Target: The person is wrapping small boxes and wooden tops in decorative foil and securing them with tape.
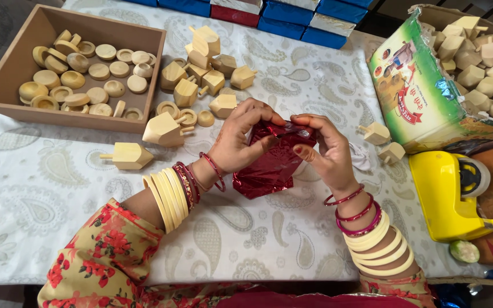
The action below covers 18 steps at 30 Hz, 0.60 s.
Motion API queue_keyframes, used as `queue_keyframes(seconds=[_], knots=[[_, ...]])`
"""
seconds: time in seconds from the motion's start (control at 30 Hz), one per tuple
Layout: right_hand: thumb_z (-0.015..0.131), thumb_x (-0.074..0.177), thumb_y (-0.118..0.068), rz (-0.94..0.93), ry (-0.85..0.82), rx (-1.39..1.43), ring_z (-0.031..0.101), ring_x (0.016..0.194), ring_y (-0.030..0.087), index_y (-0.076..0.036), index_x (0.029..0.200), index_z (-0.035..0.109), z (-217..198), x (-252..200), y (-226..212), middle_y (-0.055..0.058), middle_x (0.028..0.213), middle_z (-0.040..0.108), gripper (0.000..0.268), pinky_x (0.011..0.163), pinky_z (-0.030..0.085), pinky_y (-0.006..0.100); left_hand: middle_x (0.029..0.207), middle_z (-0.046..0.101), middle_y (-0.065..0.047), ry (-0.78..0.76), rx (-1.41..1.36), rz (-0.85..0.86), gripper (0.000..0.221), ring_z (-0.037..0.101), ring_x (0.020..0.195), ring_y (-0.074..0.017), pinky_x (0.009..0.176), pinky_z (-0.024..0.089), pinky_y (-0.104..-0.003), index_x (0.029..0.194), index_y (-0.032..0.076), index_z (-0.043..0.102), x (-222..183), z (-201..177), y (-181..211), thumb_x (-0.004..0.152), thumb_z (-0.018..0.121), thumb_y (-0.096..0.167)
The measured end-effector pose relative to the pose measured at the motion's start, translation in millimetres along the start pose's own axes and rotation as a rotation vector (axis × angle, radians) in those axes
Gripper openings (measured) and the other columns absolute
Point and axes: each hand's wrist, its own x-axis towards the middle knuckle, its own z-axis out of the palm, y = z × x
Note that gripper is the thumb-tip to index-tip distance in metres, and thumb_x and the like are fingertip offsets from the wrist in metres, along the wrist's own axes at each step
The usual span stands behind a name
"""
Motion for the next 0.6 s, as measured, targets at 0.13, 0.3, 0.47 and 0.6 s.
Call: queue_keyframes(seconds=[0.13,0.3,0.47,0.6], knots=[[0.076,0.094,-0.006,0.046,0.082,-0.098,0.062,0.117,0.014,-0.001,0.132,0.062,8.1,-2.4,-3.7,0.008,0.133,0.062,0.040,0.100,0.050,0.028,0.112,0.063,-0.008,0.031,-0.009,-0.040,0.031,0.063,0.108,-0.0243,0.099,0.052,-0.036,0.114,0.008,0.068,-2.3,3.8,1.3,0.084,0.072,0.003],[0.077,0.094,-0.003,-0.025,0.097,-0.097,0.063,0.116,0.013,-0.002,0.126,0.064,7.3,-1.9,5.6,0.008,0.131,0.065,0.035,0.100,0.051,0.028,0.112,0.065,-0.007,0.044,0.036,-0.023,0.029,0.064,0.110,-0.0249,0.100,0.051,-0.037,0.108,0.009,0.070,-1.5,0.9,-0.3,0.080,0.072,0.002],[0.077,0.093,-0.002,-0.083,0.082,-0.150,0.063,0.112,0.012,-0.004,0.113,0.070,-3.8,-3.6,18.2,0.011,0.133,0.066,0.021,0.094,0.051,0.027,0.117,0.069,-0.007,0.035,0.065,0.018,0.026,0.063,0.117,-0.0259,0.102,0.049,-0.039,0.102,0.012,0.074,-1.5,-1.7,-4.2,0.078,0.072,0.001],[0.076,0.093,-0.003,-0.097,0.010,-0.086,0.062,0.115,0.013,-0.007,0.109,0.071,-10.0,-1.9,19.2,0.012,0.137,0.064,0.017,0.094,0.052,0.027,0.118,0.068,-0.007,0.003,0.095,0.021,0.024,0.062,0.117,-0.0264,0.103,0.048,-0.040,0.101,0.013,0.074,-1.0,-3.9,-4.1,0.079,0.073,0.002]])
